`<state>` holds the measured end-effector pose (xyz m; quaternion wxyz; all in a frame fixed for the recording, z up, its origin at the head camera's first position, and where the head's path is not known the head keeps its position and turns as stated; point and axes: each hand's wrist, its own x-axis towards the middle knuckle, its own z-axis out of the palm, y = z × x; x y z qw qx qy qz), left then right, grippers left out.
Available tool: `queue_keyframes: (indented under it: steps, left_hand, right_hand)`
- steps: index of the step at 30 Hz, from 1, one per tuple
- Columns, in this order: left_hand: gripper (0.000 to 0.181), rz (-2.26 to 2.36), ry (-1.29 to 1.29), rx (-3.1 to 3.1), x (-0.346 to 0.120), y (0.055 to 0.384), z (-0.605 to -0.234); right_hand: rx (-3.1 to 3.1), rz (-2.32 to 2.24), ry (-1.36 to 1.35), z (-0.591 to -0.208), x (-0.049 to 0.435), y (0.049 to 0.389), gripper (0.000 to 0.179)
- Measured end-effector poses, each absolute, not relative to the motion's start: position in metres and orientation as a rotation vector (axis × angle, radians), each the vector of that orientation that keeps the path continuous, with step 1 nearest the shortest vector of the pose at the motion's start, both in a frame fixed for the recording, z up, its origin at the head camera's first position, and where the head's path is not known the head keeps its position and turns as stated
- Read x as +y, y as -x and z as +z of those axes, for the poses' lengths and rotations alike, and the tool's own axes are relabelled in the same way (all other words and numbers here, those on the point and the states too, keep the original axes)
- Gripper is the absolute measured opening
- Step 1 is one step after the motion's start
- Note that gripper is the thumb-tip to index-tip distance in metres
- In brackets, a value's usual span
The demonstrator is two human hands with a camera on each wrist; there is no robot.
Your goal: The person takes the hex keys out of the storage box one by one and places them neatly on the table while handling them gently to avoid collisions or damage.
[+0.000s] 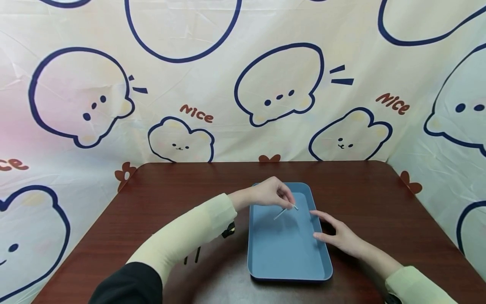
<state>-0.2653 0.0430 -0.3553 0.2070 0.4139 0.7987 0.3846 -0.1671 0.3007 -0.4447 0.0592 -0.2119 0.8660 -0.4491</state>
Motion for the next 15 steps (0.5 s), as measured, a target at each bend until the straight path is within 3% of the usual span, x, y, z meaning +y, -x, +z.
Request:
queue_keyframes:
  steps: [15]
  left_hand:
    - [0.011,1.118,-1.11,2.242,0.026,0.267,-0.346]
  right_hand:
    - [2.624,-1.355,0.623,-0.444,0.301,0.167,0.058]
